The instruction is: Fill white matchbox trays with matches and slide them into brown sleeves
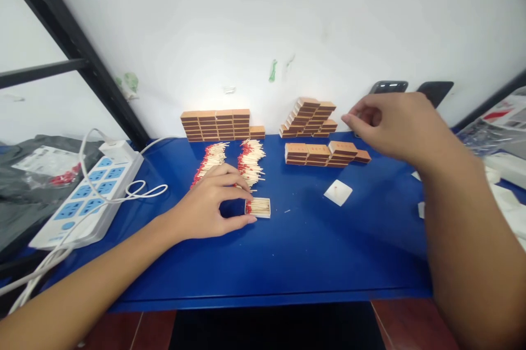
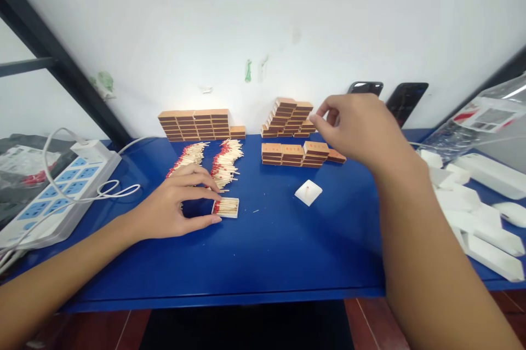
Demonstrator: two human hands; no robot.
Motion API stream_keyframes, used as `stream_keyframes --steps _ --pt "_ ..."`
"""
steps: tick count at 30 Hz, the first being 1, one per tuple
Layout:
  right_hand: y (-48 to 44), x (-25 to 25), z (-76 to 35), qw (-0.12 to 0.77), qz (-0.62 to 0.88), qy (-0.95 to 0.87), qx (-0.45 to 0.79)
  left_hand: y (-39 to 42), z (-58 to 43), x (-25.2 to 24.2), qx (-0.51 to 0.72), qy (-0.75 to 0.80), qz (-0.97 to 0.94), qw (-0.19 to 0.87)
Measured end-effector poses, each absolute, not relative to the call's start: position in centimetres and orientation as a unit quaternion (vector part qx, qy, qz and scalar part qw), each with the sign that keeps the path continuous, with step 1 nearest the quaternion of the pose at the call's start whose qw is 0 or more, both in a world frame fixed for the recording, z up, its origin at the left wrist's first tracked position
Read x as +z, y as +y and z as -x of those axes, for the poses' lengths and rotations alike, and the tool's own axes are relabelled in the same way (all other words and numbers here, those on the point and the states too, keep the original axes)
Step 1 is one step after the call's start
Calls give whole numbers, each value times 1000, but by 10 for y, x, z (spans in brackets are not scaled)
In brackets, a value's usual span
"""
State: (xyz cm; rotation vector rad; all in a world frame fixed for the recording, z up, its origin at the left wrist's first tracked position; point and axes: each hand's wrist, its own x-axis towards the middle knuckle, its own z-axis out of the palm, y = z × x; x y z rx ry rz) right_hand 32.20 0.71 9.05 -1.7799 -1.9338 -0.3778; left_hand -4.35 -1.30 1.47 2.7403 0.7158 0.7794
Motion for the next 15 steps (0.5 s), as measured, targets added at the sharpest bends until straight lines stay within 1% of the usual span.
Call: stream_keyframes --steps 4,7,9,12,15 --pt "14 86 -364 138 726 -671 -59 -14 44 15 259 255 -929 72" --pt "22 79 -394 85 745 -660 51 -13 45 13 246 258 -933 48" --pt "24 76 -404 79 722 -683 73 -13 45 12 237 258 -935 45" --pt "20 75 -396 100 678 -722 93 -12 45 11 237 260 -935 52" --pt "15 76 -375 117 681 -717 92 -11 45 11 246 262 -931 61"
